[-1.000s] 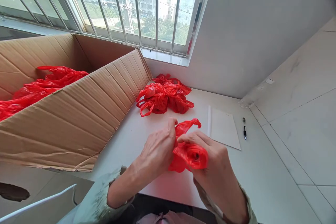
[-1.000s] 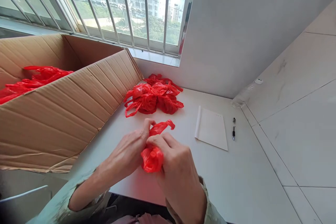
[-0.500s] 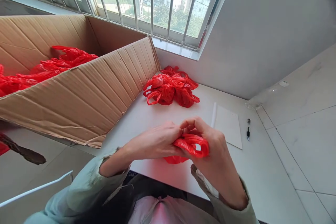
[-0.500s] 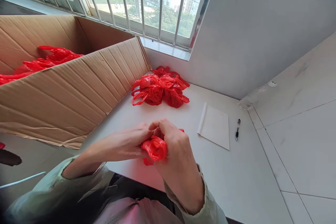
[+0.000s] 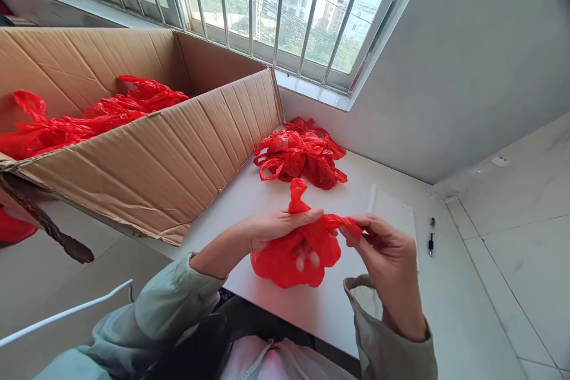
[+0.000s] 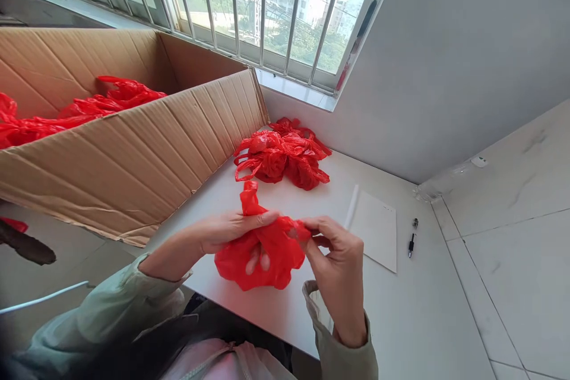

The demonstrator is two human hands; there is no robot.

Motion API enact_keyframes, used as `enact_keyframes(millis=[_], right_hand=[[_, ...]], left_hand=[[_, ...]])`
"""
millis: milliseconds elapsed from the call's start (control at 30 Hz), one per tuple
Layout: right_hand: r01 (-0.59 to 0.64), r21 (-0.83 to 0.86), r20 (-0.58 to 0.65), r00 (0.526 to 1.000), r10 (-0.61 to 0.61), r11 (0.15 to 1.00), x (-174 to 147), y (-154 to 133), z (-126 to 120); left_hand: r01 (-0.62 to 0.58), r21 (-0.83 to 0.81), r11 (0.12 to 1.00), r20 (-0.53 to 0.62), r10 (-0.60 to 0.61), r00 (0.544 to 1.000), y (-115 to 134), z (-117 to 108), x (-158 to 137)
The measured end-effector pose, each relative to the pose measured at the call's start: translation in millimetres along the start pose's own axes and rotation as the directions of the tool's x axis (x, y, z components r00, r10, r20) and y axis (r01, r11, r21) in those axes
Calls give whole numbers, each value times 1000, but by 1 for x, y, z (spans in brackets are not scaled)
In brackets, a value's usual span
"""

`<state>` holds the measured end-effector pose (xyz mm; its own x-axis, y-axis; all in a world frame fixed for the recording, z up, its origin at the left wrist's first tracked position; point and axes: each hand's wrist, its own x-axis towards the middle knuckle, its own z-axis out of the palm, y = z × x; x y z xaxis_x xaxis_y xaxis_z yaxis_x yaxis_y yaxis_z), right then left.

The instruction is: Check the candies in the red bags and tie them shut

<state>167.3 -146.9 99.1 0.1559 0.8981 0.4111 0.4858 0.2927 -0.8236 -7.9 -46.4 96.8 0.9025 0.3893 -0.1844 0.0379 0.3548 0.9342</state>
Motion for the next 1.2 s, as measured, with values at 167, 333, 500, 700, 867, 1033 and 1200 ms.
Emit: enact_keyframes(millis=[167,333,500,700,867,1033,1200], right_hand=[[365,-197,317,902,-293,910,-11,-28,5],[156,94,329,927,-179,983,-18,-3,0],[-112,344,309,951,0,932,-7,22,17],[-224,378,280,952,120,898,1,28,43],[-368,460,350,912,216,808,-8,38,48],[-330,450,374,913,160,830,0,41,45],[-65,124,118,992,50,990,7,35,33]], left_hand=[[-6,-146,989,65,15,998,-2,-11,-2],[-144,108,984,117,131,985,7,-9,-11],[-334,540,773,221,254,942,13,6,-15],[-184,947,263,11,545,838,-8,11,-13],[-108,986,125,-13,708,706,-39,1,-4],[-150,984,93,36,727,686,-39,-4,-2],[-179,984,5,142,591,794,-20,-5,-12]])
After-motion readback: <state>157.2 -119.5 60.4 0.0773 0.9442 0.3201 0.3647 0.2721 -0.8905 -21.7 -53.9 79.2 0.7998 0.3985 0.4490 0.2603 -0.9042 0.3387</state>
